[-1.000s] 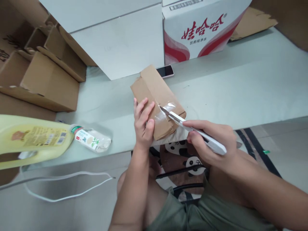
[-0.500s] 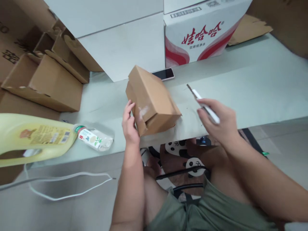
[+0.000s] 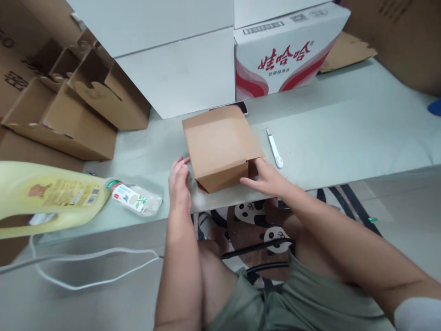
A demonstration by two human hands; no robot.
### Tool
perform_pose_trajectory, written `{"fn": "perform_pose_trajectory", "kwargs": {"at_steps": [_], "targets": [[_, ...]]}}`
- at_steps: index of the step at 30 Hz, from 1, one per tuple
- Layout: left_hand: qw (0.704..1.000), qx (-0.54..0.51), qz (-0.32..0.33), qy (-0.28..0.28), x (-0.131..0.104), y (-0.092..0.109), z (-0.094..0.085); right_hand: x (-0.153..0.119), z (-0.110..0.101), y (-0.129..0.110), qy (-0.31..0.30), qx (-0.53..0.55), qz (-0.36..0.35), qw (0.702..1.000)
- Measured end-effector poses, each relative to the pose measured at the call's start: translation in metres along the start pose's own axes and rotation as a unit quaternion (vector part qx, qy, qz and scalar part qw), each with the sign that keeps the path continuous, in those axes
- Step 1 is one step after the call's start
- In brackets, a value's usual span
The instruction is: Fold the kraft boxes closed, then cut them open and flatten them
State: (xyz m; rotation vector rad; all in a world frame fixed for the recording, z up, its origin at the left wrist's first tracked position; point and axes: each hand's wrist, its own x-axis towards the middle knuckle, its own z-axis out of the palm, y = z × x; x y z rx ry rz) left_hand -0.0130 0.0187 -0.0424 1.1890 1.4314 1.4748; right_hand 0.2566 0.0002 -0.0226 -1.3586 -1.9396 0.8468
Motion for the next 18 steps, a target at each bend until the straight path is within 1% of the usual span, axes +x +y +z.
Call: {"fn": "perform_pose_trajectory", "kwargs": {"at_steps": [1, 4, 5, 7, 9, 11, 12, 14, 16, 18], "targets": [[1.0, -0.017, -0.016, -0.004, -0.001, 0.002, 0.001, 0.003, 0.003, 0.0, 0.009, 0.035, 0.005, 0.999], [0.989, -0.093, -0.116, 0.018, -0.004, 0.009, 0.007, 0.005, 0.007, 0.004, 0.027, 0.133, 0.023, 0.991], [0.984, -0.111, -0.14, 0.017, -0.005, 0.011, 0.009, 0.004, 0.008, 0.005, 0.043, 0.16, 0.026, 0.986], [0.976, -0.13, -0.176, -0.004, -0.006, 0.013, 0.012, 0.001, 0.009, 0.006, 0.081, 0.203, 0.029, 0.975], [0.975, -0.12, -0.186, -0.03, -0.007, 0.014, 0.014, -0.001, 0.01, 0.007, 0.119, 0.236, 0.051, 0.963], [0.979, -0.091, -0.177, -0.036, -0.008, 0.014, 0.014, -0.002, 0.013, 0.007, 0.158, 0.276, 0.09, 0.944], [0.981, -0.075, -0.176, -0.036, -0.009, 0.015, 0.014, -0.002, 0.014, 0.006, 0.182, 0.306, 0.101, 0.929], [0.981, -0.053, -0.181, -0.05, -0.01, 0.017, 0.013, -0.001, 0.015, 0.005, 0.224, 0.378, 0.094, 0.893], [0.979, -0.046, -0.179, -0.084, -0.011, 0.019, 0.012, 0.001, 0.014, 0.003, 0.233, 0.447, 0.073, 0.861], [0.98, -0.044, -0.161, -0.109, -0.011, 0.02, 0.011, 0.002, 0.009, -0.001, 0.219, 0.497, 0.067, 0.837]]}}
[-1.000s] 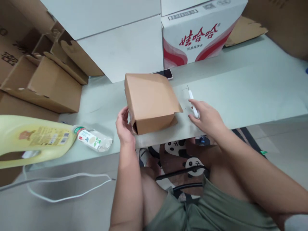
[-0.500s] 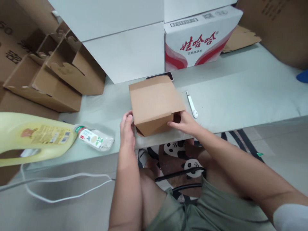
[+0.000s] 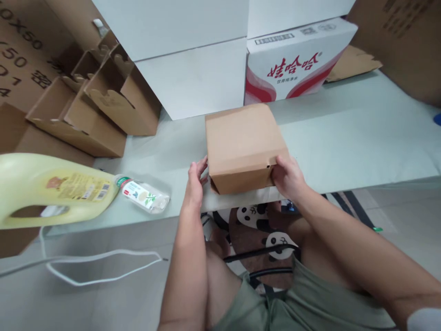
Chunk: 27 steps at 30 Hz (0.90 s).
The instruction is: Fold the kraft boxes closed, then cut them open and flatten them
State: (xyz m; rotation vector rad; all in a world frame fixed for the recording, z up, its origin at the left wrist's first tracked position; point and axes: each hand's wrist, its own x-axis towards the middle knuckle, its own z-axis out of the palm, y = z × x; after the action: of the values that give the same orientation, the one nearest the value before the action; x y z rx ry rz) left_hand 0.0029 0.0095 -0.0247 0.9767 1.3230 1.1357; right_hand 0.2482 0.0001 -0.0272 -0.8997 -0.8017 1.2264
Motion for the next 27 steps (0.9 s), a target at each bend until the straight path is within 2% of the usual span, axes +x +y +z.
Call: {"fn": "perform_pose_trajectory", "kwargs": {"at_steps": [3, 6, 9, 12, 14, 16, 18, 20, 22, 25, 27], "targets": [[1.0, 0.002, 0.029, -0.007, 0.002, -0.002, -0.001, 0.001, 0.0, -0.009, 0.005, 0.045, 0.035, 0.998], [0.996, -0.028, 0.064, -0.054, 0.001, -0.003, 0.0, 0.002, -0.003, -0.015, 0.024, 0.063, 0.066, 0.996], [0.989, -0.071, 0.083, -0.1, -0.004, -0.001, 0.002, 0.002, -0.005, -0.017, 0.031, 0.061, 0.074, 0.995], [0.983, -0.1, 0.092, -0.121, -0.009, 0.002, 0.002, 0.004, -0.007, -0.019, 0.037, 0.064, 0.071, 0.995], [0.984, -0.107, 0.092, -0.11, -0.008, 0.002, 0.0, 0.005, -0.009, -0.02, 0.049, 0.064, 0.071, 0.994], [0.99, -0.066, 0.105, -0.068, -0.004, 0.0, -0.003, 0.007, -0.011, -0.02, 0.054, 0.056, 0.072, 0.994], [0.99, 0.042, 0.133, -0.018, 0.0, -0.003, -0.005, 0.007, -0.012, -0.018, 0.046, 0.038, 0.063, 0.996], [0.975, 0.155, 0.16, 0.0, 0.002, -0.006, -0.004, 0.007, -0.012, -0.016, 0.028, 0.012, 0.045, 0.998], [0.966, 0.194, 0.17, -0.029, 0.001, -0.006, -0.002, 0.007, -0.011, -0.014, 0.013, -0.013, 0.034, 0.999], [0.972, 0.129, 0.164, -0.105, -0.004, -0.002, 0.0, 0.008, -0.012, -0.013, 0.015, -0.047, 0.015, 0.999], [0.973, 0.108, 0.163, -0.122, -0.007, 0.002, 0.001, 0.009, -0.015, -0.016, 0.037, -0.096, -0.006, 0.995]]}}
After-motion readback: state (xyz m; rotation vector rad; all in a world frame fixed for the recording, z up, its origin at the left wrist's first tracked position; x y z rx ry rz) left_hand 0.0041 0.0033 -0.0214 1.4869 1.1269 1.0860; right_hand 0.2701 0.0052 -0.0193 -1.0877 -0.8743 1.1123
